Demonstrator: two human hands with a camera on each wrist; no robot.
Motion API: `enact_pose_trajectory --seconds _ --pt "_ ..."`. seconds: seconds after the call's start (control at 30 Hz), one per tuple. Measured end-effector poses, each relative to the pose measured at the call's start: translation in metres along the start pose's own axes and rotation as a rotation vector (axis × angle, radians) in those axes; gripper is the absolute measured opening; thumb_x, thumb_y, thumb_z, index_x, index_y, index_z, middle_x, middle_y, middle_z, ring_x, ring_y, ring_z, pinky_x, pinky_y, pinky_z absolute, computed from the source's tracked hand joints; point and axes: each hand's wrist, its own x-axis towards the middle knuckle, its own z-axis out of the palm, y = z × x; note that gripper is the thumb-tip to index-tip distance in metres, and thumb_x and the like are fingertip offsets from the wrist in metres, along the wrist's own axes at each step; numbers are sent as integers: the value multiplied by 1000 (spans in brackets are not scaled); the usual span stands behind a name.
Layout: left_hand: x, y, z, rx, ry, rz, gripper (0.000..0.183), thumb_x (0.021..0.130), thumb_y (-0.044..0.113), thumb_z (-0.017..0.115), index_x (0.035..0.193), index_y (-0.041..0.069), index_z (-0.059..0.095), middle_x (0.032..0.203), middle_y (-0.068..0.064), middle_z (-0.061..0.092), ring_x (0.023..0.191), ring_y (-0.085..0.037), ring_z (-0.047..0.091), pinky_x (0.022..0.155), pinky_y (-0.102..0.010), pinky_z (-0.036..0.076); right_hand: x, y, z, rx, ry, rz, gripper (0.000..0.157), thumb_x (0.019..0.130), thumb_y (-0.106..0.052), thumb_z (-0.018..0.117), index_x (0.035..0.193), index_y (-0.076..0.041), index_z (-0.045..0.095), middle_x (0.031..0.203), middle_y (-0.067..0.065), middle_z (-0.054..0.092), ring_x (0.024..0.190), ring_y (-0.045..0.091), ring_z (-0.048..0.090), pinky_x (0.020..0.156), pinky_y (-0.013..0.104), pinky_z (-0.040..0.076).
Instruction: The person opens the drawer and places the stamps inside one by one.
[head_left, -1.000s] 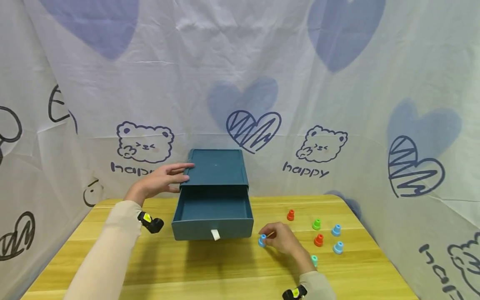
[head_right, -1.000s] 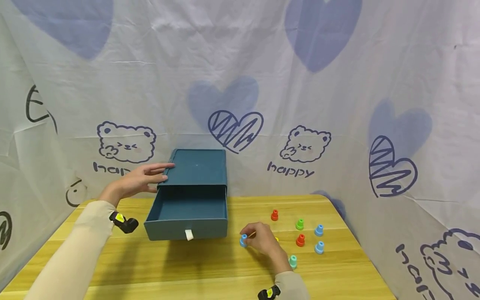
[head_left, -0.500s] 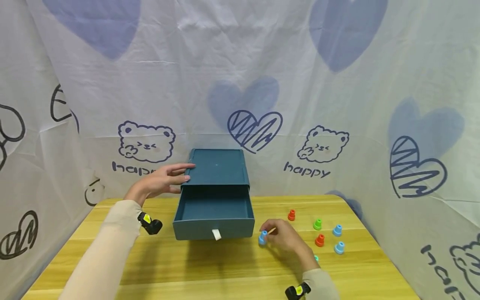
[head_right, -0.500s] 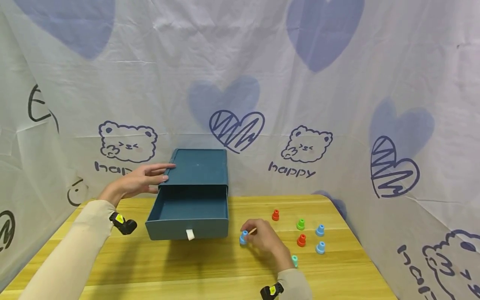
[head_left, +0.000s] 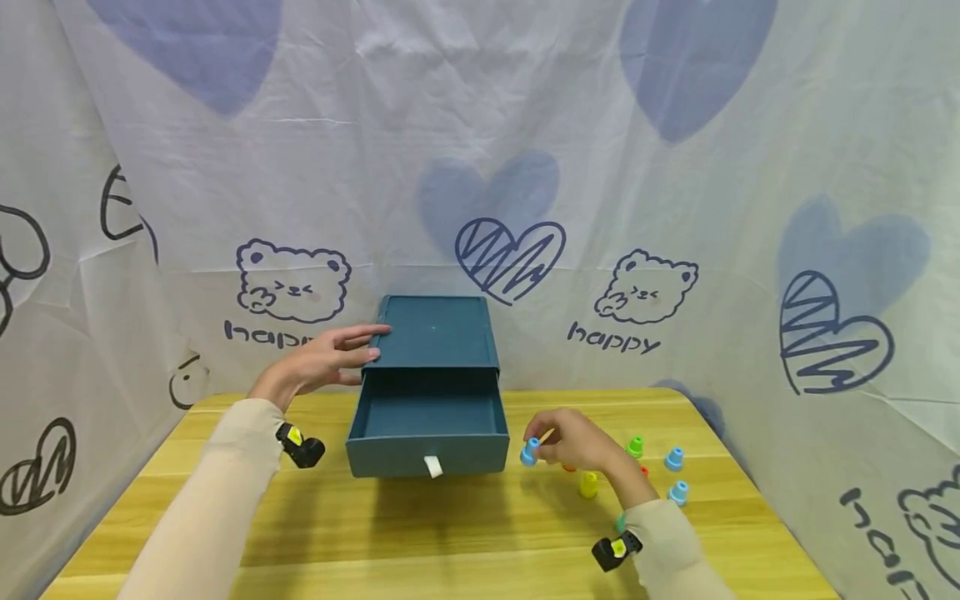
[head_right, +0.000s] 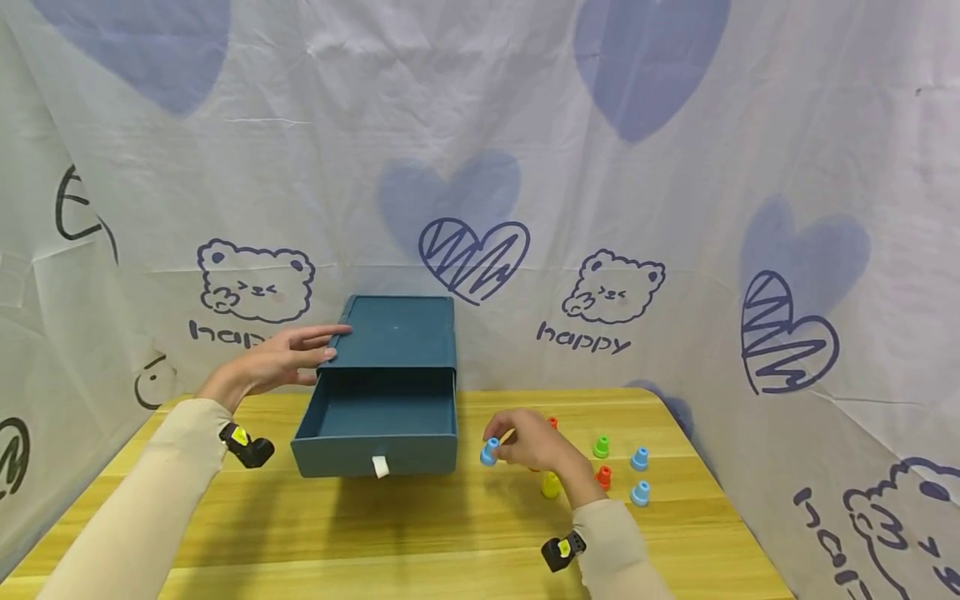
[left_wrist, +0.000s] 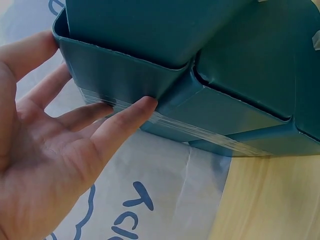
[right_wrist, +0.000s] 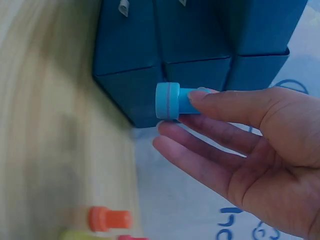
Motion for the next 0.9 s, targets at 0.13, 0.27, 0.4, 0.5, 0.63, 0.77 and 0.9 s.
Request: enact_pose_trajectory --seconds 0.13,0.27,0.4,0.5,0.63,0.77,0.9 --pt "0 2 0 2 -5 -3 67 107 29 57 165 15 26 175 -18 1 159 -48 14 121 -67 33 -1 -9 -17 -36 -43 -44 14 93 -4 74 107 -4 71 104 9 74 85 22 72 75 30 64" --pt "1 2 0 -6 -13 -3 67 107 29 57 165 15 25 175 -19 0 158 -49 13 121 -67 32 -1 -19 -36 -86 -70 -75 14 92 -5 75 105 -7 73 103 5 75 93 20 74 83 33 65" --pt "1 1 -1 -11 -15 -4 67 107 28 56 165 15 25 175 -19 0 158 -49 14 121 -67 32 -2 -31 -53 -109 -92 -74 11 93 -7 74 102 -11 74 101 2 76 94 19 73 81 34 65" --pt "0 1 0 -10 -14 -5 67 107 28 56 165 14 25 174 -20 0 158 -50 14 121 -67 31 -2 -39 -64 -118 -109 -84 10 93 -7 74 102 -12 73 100 2 76 92 17 72 81 32 64" --pt "1 1 0 -6 -18 -3 68 107 28 56 165 14 24 174 -20 -1 158 -50 14 121 -67 31 -2 -53 -77 -118 -113 -131 11 93 -6 72 103 -10 74 99 3 77 88 15 72 84 30 63" --pt "1 2 0 -7 -16 -3 67 107 28 56 165 15 25 174 -20 -1 158 -49 13 121 -67 32 -1 -68 -89 -113 -83 -186 12 93 -6 72 104 -9 74 98 4 76 85 16 72 85 32 63" --pt "1 1 0 -15 -24 0 68 108 27 56 165 14 23 174 -21 -1 158 -50 13 120 -67 32 3 -83 -96 -129 -74 -210 12 93 -7 72 106 -7 74 97 5 77 85 18 73 84 32 62"
